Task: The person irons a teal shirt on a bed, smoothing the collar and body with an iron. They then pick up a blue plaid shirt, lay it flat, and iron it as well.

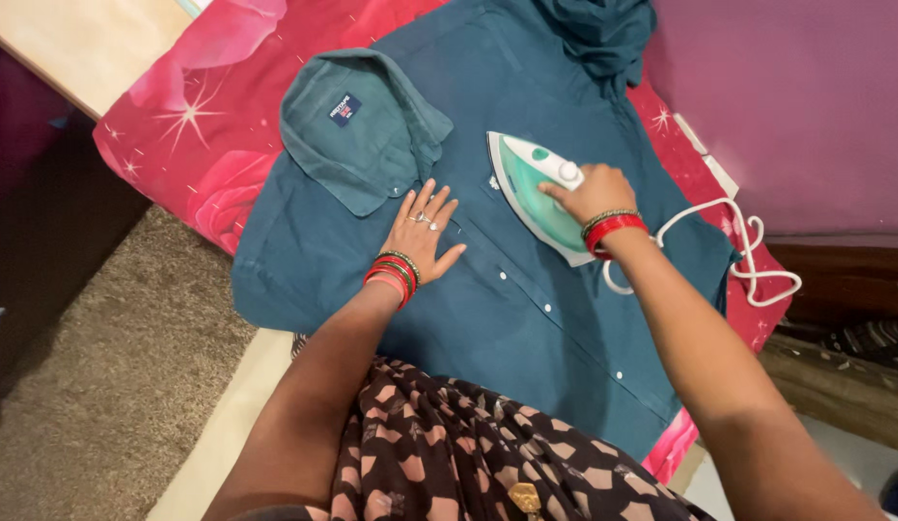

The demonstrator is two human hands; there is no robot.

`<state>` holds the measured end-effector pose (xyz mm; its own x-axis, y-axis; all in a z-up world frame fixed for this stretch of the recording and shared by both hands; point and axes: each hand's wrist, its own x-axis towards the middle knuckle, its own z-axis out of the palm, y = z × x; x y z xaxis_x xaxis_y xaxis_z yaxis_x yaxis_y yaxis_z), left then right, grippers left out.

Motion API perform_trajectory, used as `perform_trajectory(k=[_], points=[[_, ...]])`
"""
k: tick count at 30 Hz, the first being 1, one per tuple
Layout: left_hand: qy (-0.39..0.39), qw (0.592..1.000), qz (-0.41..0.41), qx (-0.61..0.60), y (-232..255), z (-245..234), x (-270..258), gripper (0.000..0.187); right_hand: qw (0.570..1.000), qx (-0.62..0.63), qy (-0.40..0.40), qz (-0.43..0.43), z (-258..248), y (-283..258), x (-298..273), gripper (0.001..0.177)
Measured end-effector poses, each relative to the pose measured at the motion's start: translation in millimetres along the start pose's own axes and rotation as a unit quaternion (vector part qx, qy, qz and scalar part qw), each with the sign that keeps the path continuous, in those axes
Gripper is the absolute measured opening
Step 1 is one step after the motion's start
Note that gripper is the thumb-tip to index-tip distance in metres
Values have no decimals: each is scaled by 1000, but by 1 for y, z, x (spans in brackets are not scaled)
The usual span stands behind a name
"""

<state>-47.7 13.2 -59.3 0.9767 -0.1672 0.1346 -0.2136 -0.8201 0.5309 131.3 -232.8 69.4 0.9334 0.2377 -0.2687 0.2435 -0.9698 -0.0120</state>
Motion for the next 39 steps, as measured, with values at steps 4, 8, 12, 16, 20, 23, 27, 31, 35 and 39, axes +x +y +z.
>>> perform_trajectory(k=[4, 8, 12, 16, 20, 23, 27, 31, 35, 39], points=[[2, 1000, 5, 9, 1, 0, 1, 77, 999, -3, 51, -14, -10, -7, 45, 70], [17, 1000, 6, -10, -1, -4, -8, 80, 999, -6, 39, -18, -9, -26, 57, 75], [36, 999, 9, -37, -3, 1, -6, 91, 998, 30, -1, -58, 7, -23, -11, 66], [83, 995, 18, -47, -6, 5, -12, 98, 998, -45, -35, -34, -3, -28, -28, 68], [83, 995, 19, -46, -9, 9, -10, 101, 997, 14, 47, -66, -19, -53, 13, 62], [84, 995, 17, -52, -9, 9, -12, 102, 1000, 19, -20, 4, -11, -68, 22, 68], [126, 990, -45, -44, -3, 1, -18, 100, 994, -9, -4, -109, 9, -48, -31, 66], [71, 988, -134, -6, 9, -5, -31, 105, 996, -36, -67, -49, 6, 6, -87, 72], [48, 994, -92, 18, 10, -5, -32, 106, 998, -54, -44, 10, -3, 22, -73, 72], [49, 996, -74, 14, 6, 9, -27, 105, 999, -4, 42, -26, -8, 2, -20, 63]])
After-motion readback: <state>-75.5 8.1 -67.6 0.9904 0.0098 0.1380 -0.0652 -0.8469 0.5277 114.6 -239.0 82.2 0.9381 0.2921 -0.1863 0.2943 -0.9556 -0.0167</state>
